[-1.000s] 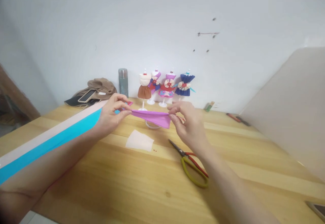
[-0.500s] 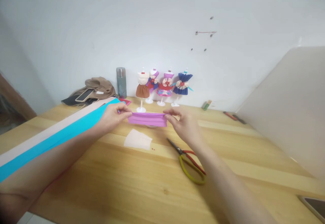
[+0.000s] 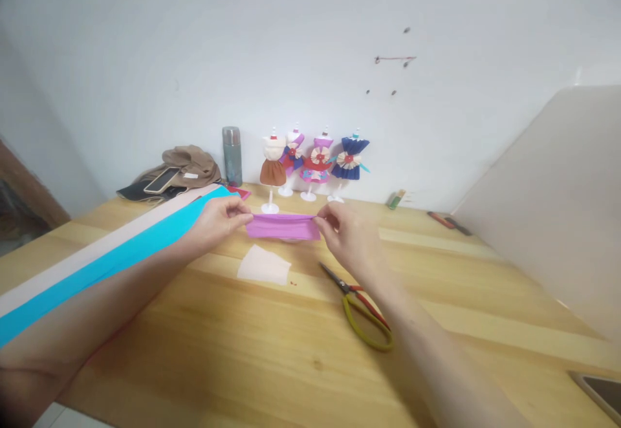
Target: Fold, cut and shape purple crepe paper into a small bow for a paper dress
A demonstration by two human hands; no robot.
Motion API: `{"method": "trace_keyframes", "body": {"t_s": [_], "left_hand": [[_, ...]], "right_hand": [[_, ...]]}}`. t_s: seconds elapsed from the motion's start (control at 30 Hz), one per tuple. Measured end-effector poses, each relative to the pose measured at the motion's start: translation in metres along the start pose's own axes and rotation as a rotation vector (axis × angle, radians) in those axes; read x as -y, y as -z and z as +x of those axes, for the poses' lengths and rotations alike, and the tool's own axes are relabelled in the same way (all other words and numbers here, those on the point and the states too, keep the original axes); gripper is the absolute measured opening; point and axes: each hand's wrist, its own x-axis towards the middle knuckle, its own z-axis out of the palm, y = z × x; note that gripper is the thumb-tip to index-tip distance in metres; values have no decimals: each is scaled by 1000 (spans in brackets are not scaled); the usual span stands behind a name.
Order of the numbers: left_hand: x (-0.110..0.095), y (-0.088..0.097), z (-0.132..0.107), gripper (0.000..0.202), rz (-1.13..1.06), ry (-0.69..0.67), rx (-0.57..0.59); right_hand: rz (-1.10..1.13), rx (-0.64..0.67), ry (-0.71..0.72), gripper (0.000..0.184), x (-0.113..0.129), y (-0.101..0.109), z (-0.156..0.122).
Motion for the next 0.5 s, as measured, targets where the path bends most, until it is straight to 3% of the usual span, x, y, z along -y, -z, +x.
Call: {"method": "trace_keyframes", "body": {"t_s": [0.1,0.27,0.5], "left_hand": [[-4,0,-2,15,-60,80,31],[-13,-1,-5,13,-244,210,38],[-25,1,-12,12,-337,181,-53]], "right_hand": [[121,83,-202,19,9,2,-2],[373,118,-407,25,22,6,0],[574,32,-432,21,21,5,0]]}}
